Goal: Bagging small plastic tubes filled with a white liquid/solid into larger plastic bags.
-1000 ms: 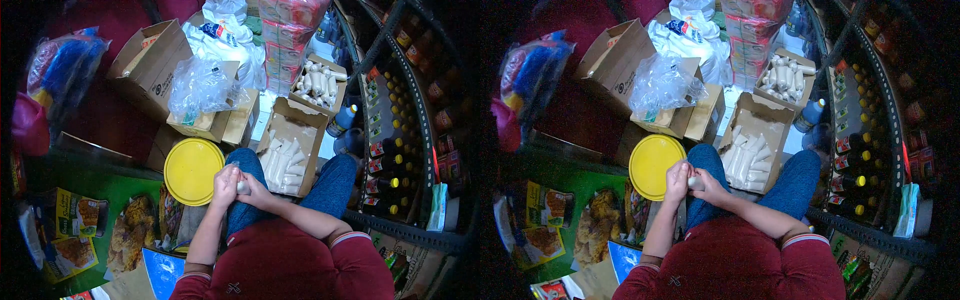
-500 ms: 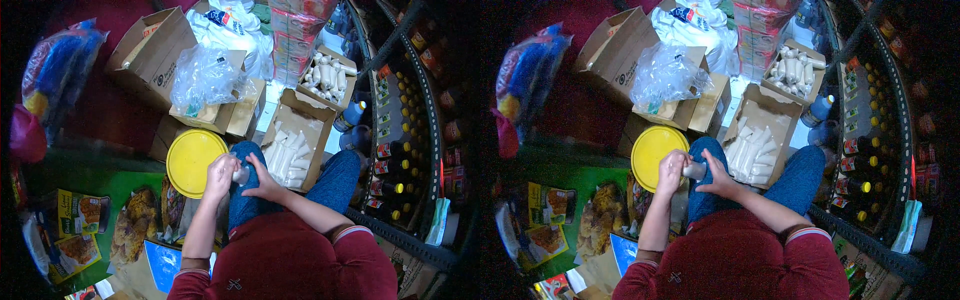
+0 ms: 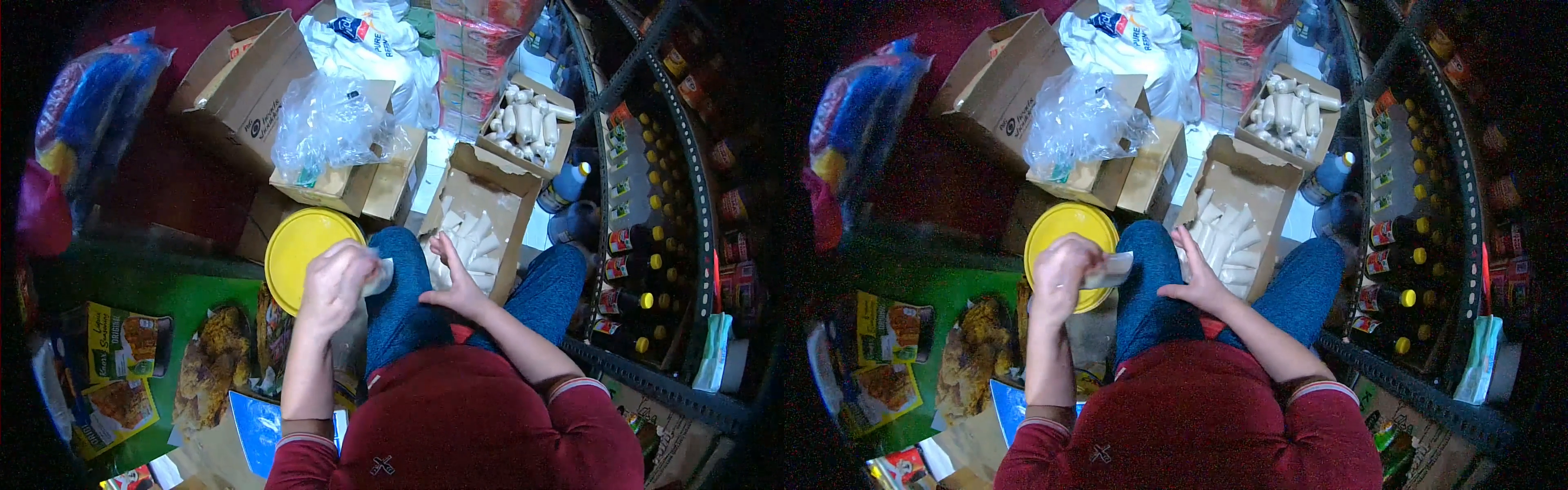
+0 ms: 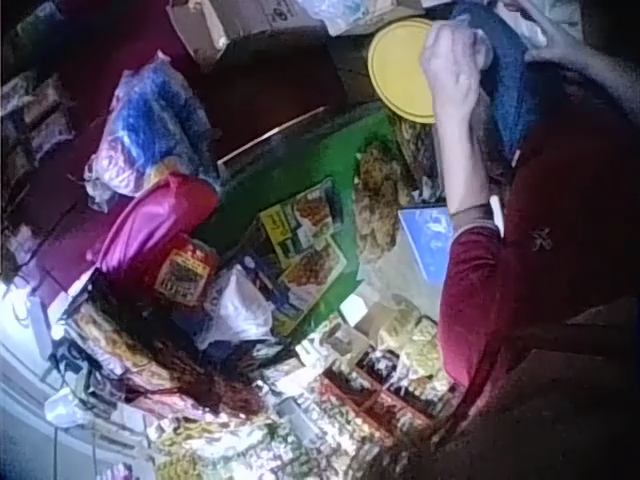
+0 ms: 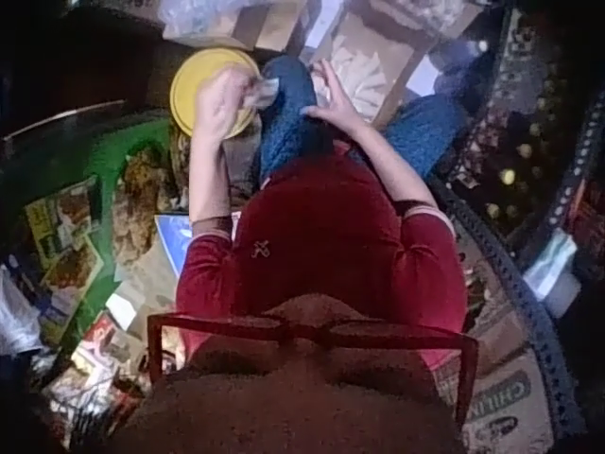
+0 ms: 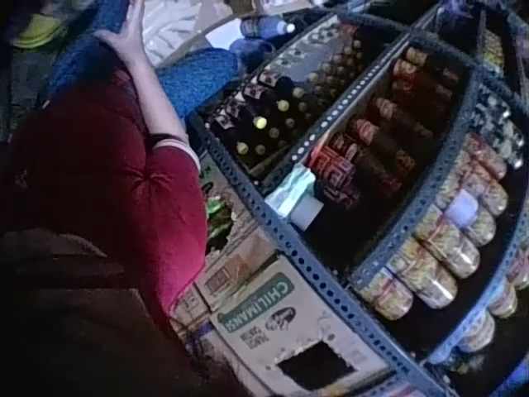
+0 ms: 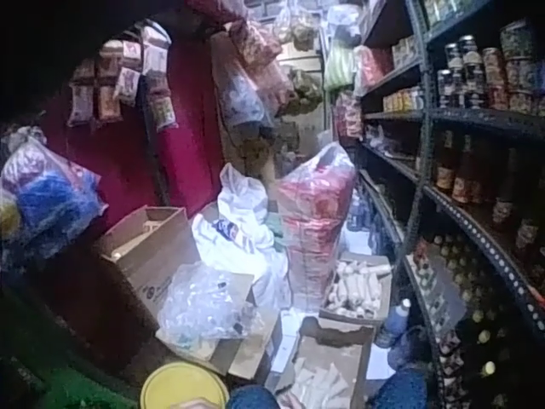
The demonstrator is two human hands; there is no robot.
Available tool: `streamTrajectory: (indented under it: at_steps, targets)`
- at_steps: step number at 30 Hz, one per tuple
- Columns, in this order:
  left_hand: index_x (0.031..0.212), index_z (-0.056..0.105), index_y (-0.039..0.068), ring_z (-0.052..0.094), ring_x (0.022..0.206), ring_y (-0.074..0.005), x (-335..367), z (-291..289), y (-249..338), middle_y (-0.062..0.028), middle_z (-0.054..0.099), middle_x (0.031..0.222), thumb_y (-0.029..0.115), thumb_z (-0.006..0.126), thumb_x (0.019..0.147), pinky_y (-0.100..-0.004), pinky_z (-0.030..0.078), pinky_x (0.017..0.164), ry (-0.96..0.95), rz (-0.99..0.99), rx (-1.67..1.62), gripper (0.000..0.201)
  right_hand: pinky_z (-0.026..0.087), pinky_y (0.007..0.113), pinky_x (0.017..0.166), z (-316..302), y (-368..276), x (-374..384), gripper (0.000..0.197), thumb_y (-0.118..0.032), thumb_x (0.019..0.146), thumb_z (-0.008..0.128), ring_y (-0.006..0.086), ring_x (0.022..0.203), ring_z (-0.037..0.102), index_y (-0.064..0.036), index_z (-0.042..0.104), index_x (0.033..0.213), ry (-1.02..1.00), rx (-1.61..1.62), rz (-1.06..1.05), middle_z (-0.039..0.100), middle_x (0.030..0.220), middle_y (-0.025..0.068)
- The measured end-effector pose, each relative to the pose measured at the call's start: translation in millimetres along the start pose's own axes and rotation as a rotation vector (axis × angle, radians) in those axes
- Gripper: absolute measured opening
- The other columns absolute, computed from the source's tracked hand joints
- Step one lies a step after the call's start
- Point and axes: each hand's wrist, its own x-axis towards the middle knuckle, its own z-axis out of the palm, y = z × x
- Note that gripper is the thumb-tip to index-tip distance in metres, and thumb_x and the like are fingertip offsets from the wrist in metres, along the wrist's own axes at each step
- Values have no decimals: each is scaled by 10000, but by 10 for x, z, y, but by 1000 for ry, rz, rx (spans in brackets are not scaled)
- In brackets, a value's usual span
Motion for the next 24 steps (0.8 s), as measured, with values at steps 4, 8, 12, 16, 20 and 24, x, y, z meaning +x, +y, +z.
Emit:
streamTrajectory:
  at_steps: [4,8,12,16,20,24]
  targets:
    - [770,557,-2,595,732,-317,-258,315,-336,-140,586,780,88,547,846,-365,496,674,-83,-5,176,118,208,412,1130,156,-92,2,1216,-230,669,853,296,1390,273,-37,-14,1498,-46,23,4,249,1503,200]
    - [851,587,4,612,730,-244,-290,443,-514,-119,601,796,152,489,948,-332,480,679,-73,-168,97,202,206,380,1141,214,-63,-135,1157,-254,678,843,299,1393,254,0,57,1488,-92,-18,-23,228,1502,223]
    - [780,531,-10,589,717,-176,-143,324,-415,-80,564,731,184,453,981,-291,474,674,109,-280,-397,291,210,378,1141,300,-130,82,1092,-335,702,807,318,1385,274,23,123,1474,-138,-171,-87,247,1496,224]
    - [766,523,-6,573,698,-176,-162,250,-237,-81,561,730,175,438,984,-303,468,659,41,-245,-168,296,251,384,1119,586,-169,167,1028,-320,712,790,332,1357,323,26,173,1458,-191,-99,-126,329,1450,229]
    - [777,540,-3,577,686,-193,-386,449,-434,-98,565,725,164,447,974,-315,466,648,45,-232,-137,275,345,377,1060,791,-75,144,897,-243,684,796,297,1270,445,6,300,1389,-171,-26,39,459,1331,194]
    - [799,571,-9,573,679,-315,-622,600,-673,-162,557,750,132,500,926,-378,468,626,107,-233,-45,202,420,362,965,915,44,84,705,-170,690,776,297,1125,544,-5,404,1266,-115,60,106,547,1171,176]
